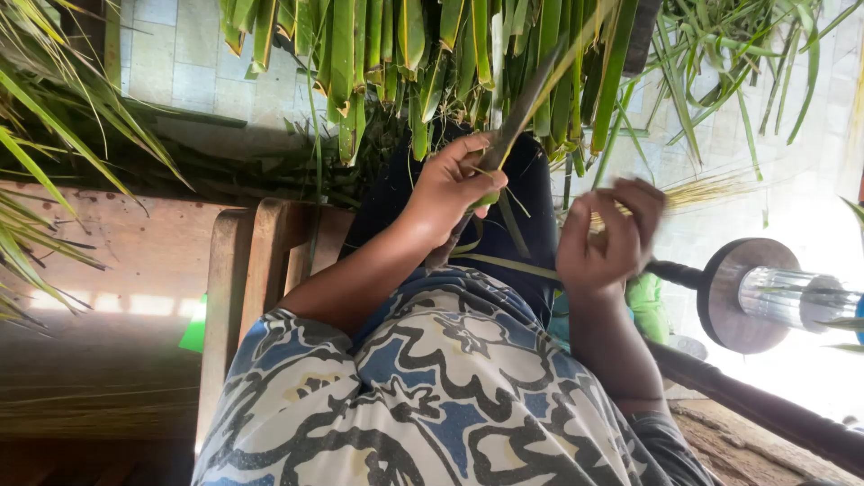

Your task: Stripping the leafy part from palm fronds using a knife to extract the midribs

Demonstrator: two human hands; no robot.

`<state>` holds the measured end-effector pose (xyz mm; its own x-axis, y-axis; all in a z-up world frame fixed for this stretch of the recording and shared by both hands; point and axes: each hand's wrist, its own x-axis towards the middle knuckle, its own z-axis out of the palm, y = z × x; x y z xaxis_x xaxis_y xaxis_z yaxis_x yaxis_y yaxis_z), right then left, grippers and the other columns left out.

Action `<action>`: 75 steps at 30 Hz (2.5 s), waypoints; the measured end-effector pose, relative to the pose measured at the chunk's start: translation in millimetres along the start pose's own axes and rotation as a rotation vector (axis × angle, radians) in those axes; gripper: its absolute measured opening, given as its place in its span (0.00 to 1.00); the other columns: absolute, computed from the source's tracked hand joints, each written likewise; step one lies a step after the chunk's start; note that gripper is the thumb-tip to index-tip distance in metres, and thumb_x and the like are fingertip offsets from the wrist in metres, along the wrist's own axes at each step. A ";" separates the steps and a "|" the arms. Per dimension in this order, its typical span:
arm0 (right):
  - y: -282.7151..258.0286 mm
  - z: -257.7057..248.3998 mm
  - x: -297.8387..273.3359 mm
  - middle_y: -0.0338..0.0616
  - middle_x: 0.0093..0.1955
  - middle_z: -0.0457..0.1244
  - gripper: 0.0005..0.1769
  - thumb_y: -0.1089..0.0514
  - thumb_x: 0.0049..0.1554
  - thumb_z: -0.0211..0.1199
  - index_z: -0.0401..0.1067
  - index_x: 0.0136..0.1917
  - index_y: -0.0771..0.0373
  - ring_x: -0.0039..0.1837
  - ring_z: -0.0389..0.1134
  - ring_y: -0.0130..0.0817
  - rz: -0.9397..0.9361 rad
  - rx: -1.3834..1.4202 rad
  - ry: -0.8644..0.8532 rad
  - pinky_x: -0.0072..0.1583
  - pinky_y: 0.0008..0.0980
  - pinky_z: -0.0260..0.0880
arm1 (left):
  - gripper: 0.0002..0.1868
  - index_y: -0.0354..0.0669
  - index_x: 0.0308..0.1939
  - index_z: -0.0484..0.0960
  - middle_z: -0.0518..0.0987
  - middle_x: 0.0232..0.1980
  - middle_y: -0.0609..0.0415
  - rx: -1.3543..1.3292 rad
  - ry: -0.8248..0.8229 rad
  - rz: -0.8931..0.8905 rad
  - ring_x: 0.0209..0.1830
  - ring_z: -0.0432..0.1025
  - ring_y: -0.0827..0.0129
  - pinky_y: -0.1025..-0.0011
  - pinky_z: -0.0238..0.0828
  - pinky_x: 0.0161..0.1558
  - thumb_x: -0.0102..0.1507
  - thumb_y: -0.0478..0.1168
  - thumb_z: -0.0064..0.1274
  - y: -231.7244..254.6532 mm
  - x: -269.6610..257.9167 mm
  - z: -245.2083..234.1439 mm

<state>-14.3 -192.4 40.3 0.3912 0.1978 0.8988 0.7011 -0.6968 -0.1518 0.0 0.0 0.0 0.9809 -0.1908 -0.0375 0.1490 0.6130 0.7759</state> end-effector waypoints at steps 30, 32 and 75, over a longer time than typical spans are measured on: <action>-10.9 32.2 -22.9 0.56 0.40 0.59 0.04 0.70 0.57 0.56 0.62 0.42 0.74 0.34 0.66 0.41 0.983 0.746 -0.143 0.37 0.31 0.71 | 0.14 0.37 0.54 0.68 0.77 0.40 0.34 0.238 -0.047 -0.004 0.37 0.75 0.59 0.70 0.80 0.24 0.65 0.28 0.36 -40.8 -7.9 14.4; -18.1 31.2 -11.8 0.58 0.39 0.58 0.05 0.71 0.57 0.56 0.62 0.42 0.76 0.33 0.66 0.45 0.931 0.682 -0.126 0.35 0.33 0.71 | 0.13 0.36 0.53 0.69 0.77 0.40 0.36 0.216 -0.047 0.001 0.38 0.75 0.61 0.69 0.80 0.26 0.65 0.29 0.36 -42.2 -8.4 11.0; -8.8 27.2 -14.2 0.57 0.27 0.57 0.02 0.72 0.53 0.54 0.67 0.39 0.76 0.21 0.56 0.30 1.217 0.972 -0.123 0.24 0.23 0.56 | 0.29 0.41 0.70 0.49 0.74 0.22 0.41 -0.146 -0.650 -0.118 0.10 0.65 0.73 0.85 0.58 0.16 0.65 0.30 0.36 -1.3 6.2 8.5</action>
<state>-9.8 -170.3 17.8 0.9989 -0.0455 0.0118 0.0212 0.2128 -0.9769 4.8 -8.5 4.1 0.6892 -0.6572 0.3051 0.3104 0.6483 0.6952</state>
